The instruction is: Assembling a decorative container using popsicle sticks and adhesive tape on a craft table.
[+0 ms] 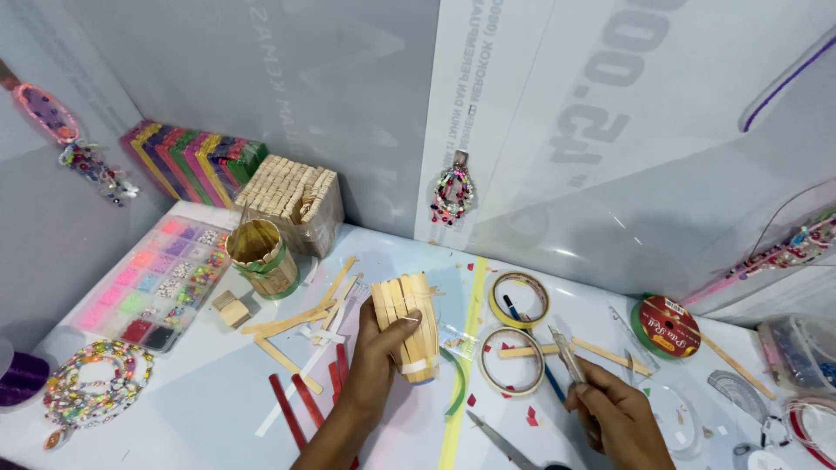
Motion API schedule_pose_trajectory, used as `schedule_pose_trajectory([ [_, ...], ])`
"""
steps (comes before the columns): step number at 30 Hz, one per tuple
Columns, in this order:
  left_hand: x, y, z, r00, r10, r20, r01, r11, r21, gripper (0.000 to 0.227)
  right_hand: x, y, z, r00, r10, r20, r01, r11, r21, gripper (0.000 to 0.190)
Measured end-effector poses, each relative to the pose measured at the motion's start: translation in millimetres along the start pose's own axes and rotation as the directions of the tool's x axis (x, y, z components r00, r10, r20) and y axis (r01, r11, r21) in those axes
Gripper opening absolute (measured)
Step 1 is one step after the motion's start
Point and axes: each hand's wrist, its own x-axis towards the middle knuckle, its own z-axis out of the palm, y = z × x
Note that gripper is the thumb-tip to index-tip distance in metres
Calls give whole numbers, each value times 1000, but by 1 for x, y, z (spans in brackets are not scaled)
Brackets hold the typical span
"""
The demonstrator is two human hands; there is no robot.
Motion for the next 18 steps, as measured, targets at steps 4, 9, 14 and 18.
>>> schedule_pose_trajectory([
  [4, 4, -4, -3, 1000, -1, 29, 2, 1000, -19, 65, -10, -7, 0, 999, -25, -41, 26, 999, 28, 54],
  [9, 6, -14, -6, 978, 173, 118, -188, 974, 128, 82, -9, -8, 0, 998, -17, -54, 21, 996, 86, 58],
  [14, 2, -20, -7, 897, 354, 264, -410, 890, 200, 77, 7, 4, 1, 991, -75, -112, 34, 942, -333, 49],
  [18, -7, -15, -3, 934, 275, 226, -346, 850, 397, 94, 51, 54, -19, 831, -555, -29, 396, 629, -669, 49],
])
